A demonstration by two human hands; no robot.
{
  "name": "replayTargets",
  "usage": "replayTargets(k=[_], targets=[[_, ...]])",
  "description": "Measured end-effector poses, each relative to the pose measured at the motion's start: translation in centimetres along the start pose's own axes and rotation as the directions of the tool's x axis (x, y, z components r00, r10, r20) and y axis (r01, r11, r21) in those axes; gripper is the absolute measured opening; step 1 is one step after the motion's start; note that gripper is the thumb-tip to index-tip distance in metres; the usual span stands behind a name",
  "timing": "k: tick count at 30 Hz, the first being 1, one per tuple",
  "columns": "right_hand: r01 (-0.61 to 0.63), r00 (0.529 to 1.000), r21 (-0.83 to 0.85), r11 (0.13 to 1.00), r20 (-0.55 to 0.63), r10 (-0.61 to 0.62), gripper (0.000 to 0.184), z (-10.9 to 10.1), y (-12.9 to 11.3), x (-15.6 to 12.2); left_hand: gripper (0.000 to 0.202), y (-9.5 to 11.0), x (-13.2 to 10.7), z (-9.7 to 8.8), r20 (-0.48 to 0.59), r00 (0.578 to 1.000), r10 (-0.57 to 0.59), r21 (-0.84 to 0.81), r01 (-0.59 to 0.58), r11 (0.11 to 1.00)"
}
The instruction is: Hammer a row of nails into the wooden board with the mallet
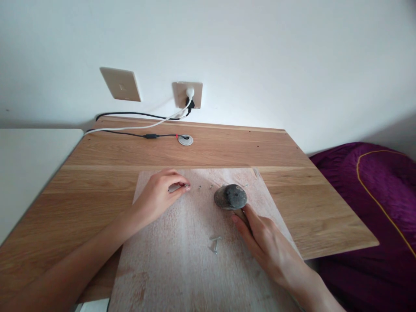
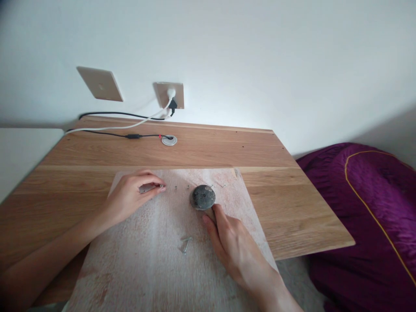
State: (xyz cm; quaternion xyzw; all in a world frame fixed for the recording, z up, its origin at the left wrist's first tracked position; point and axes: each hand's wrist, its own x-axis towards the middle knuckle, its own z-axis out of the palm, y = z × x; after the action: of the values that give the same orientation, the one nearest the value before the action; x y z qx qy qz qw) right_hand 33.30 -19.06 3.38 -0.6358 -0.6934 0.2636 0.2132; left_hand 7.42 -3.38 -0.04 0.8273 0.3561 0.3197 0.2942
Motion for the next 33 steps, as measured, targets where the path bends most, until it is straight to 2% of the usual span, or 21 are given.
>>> replayTargets(k=[14,19,27,33], targets=[[-0.012,1.000,0.017,1.000,0.013,0.012,0.022,-0.13,-0.18,0.08,0.010,-0.37,0.31,0.32,-0.017,1.000,-0.001,0.047,0.001,0.999],[-0.025,1.000,0.009,1.000,0.018,0.025,0.022,-0.10,-0.10,0.04,0.010,-0.47,0.49,0.35,0.008,1.000,-0.001,0.006,0.001,1.000],[-0.035,0.999,0.010,0.999,0.023,0.035,0.022,0.16,0.21,-0.06,0.012,-0.29,0.48,0.44,0.049,0.999,-0.006,0.046,0.004,0.999],[-0.050,0.998,0.010,0.999,0.025,0.050,0.021,0.09,0.08,0.03,0.010,-0.34,0.16,0.81,0.030,0.998,0.048,0.106,-0.051,0.993]])
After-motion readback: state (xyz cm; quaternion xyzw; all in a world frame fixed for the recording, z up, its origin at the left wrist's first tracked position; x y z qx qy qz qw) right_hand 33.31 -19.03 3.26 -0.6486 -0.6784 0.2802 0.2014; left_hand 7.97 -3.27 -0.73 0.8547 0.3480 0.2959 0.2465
